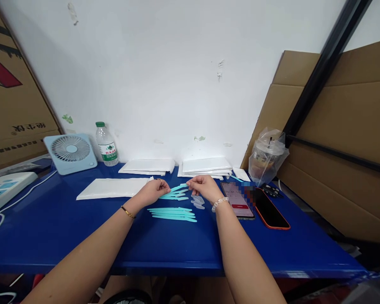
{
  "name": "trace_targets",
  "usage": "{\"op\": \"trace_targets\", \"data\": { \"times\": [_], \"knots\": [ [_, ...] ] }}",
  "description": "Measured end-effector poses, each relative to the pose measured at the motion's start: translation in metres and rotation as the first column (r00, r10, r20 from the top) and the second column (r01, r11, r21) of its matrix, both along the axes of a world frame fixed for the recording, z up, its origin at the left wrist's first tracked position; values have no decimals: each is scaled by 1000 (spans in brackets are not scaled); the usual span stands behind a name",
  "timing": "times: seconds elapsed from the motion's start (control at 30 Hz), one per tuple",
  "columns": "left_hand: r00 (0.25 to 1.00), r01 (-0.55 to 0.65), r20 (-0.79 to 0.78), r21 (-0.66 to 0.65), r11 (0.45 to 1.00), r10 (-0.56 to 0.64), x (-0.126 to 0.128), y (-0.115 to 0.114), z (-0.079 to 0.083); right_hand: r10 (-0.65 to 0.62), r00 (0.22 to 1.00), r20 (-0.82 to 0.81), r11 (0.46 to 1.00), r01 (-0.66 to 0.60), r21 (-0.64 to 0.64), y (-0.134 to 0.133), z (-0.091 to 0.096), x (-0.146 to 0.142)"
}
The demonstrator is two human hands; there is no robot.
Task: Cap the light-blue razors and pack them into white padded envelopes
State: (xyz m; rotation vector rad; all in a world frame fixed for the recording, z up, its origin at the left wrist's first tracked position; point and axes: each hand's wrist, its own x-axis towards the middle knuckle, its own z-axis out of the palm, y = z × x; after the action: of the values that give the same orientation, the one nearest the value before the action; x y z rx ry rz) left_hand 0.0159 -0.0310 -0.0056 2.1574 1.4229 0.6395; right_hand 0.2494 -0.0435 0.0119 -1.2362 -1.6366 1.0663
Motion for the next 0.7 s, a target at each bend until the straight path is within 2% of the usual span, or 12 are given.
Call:
{"op": "trace_targets", "data": {
  "times": [0.1, 0.2, 0.27, 0.37, 0.47, 0.6, 0.7],
  "knots": [
    [993, -29, -111, 45, 999, 34, -1, -2, 1, -41, 965, 260, 999, 37, 21, 2, -3, 13],
    [986, -17, -164, 107, 994, 34, 0, -6, 5, 59, 890, 451, 997, -26, -79, 5, -9, 26],
    [988, 60, -150, 100, 993, -45, 2, -10, 7, 97, 846, 524, 992, -42, -115, 6, -12, 28],
    [960, 251, -135, 21, 968, -246, 6, -14, 7, 61, 802, 594, 998, -42, -46, 7, -14, 27],
    [937, 312, -144, -55, 948, -317, 9, -16, 3, 12, 838, 546, 998, -44, 46, 6, -12, 25],
    [946, 289, -137, -65, 955, -295, 10, -16, 0, 37, 941, 335, 999, -37, -7, 5, -7, 24],
    [973, 230, -10, -91, 969, -232, 8, -14, 3, 49, 980, 194, 998, -58, 39, 2, -3, 21]
  ]
}}
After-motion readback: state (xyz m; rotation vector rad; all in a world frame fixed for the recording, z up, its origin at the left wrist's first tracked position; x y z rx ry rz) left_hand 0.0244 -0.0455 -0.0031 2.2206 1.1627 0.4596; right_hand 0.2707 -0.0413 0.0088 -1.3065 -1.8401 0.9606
